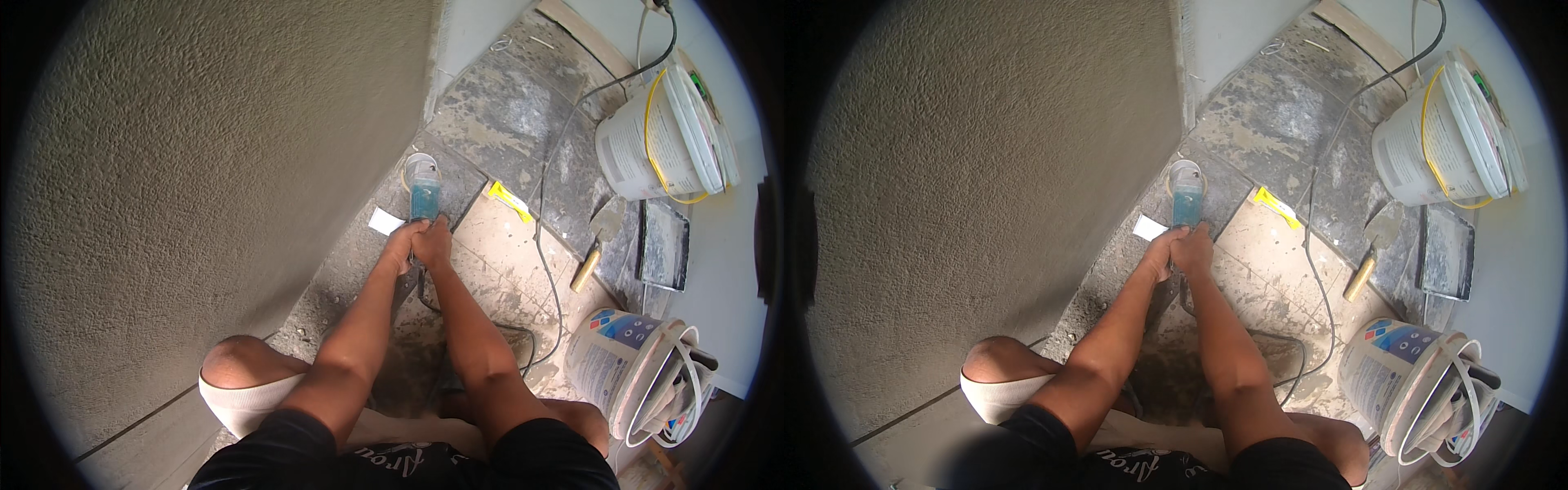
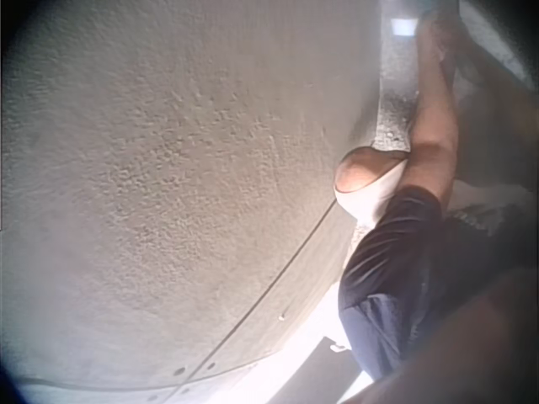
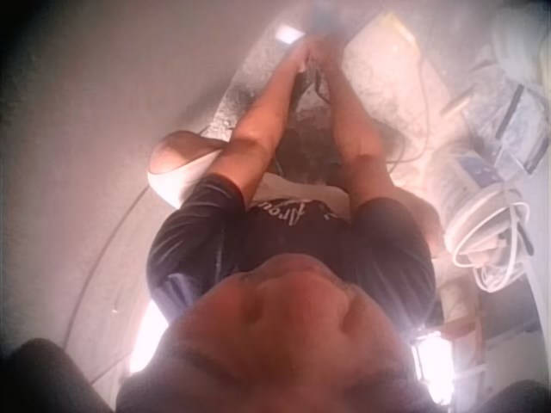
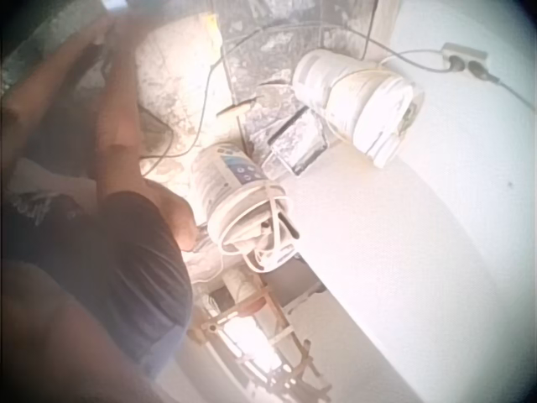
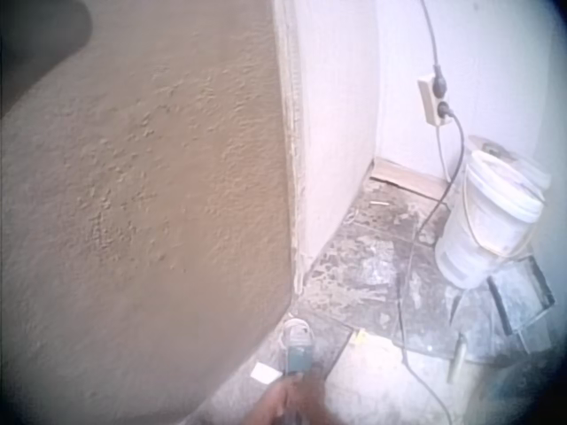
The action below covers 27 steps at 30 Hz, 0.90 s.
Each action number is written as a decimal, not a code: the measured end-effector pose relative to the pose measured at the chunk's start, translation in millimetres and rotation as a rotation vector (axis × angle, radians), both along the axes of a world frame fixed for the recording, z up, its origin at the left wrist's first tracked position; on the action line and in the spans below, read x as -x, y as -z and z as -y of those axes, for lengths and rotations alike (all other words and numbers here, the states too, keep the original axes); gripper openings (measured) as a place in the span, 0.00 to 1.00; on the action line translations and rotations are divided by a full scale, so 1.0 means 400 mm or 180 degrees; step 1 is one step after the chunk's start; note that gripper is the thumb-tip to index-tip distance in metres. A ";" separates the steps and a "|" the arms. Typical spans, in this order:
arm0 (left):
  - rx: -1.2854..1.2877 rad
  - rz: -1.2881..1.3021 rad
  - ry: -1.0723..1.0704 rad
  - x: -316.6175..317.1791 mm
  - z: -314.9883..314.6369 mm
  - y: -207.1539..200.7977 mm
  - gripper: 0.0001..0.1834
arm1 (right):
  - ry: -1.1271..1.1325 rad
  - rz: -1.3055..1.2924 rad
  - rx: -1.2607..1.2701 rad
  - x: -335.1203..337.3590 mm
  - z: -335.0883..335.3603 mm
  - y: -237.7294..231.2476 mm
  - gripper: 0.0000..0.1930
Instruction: The person uses an angle grinder on a wall-floor corner, then moves to clean a trowel in a bucket of water and wipe the floor with a cloth. The person handles a trowel, bucket, and cloth during the cleaning steps.
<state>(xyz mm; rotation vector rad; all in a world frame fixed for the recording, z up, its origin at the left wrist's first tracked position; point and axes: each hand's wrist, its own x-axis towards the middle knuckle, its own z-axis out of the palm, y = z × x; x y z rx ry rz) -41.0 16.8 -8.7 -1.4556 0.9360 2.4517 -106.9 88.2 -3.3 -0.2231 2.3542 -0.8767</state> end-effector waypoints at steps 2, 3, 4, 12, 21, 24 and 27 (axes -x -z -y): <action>-0.0029 -0.0043 0.0005 0.003 -0.001 -0.005 0.36 | 0.0016 0.0000 -0.0014 0.004 -0.002 0.005 0.23; -0.0038 -0.0060 0.0006 0.002 0.000 -0.003 0.36 | 0.0031 0.0001 0.0006 0.003 -0.001 0.006 0.23; -0.0059 -0.0126 -0.0019 0.001 0.000 -0.001 0.36 | 0.0048 0.0001 0.0025 0.002 0.000 0.007 0.22; -0.0048 -0.0675 -0.0355 -0.045 -0.014 0.094 0.34 | -0.0049 -0.0194 0.0187 -0.039 -0.005 -0.015 0.21; -0.0095 -0.0969 -0.0070 -0.057 -0.030 0.062 0.30 | 0.0125 -0.0327 -0.0021 -0.064 -0.025 -0.079 0.20; -0.0045 -0.0558 0.0157 -0.043 -0.029 0.028 0.31 | 0.0246 -0.0299 -0.0164 -0.057 -0.028 -0.084 0.21; -0.0106 -0.0385 0.0263 -0.037 -0.018 0.046 0.35 | 0.0208 -0.0324 -0.0217 -0.054 -0.023 -0.068 0.22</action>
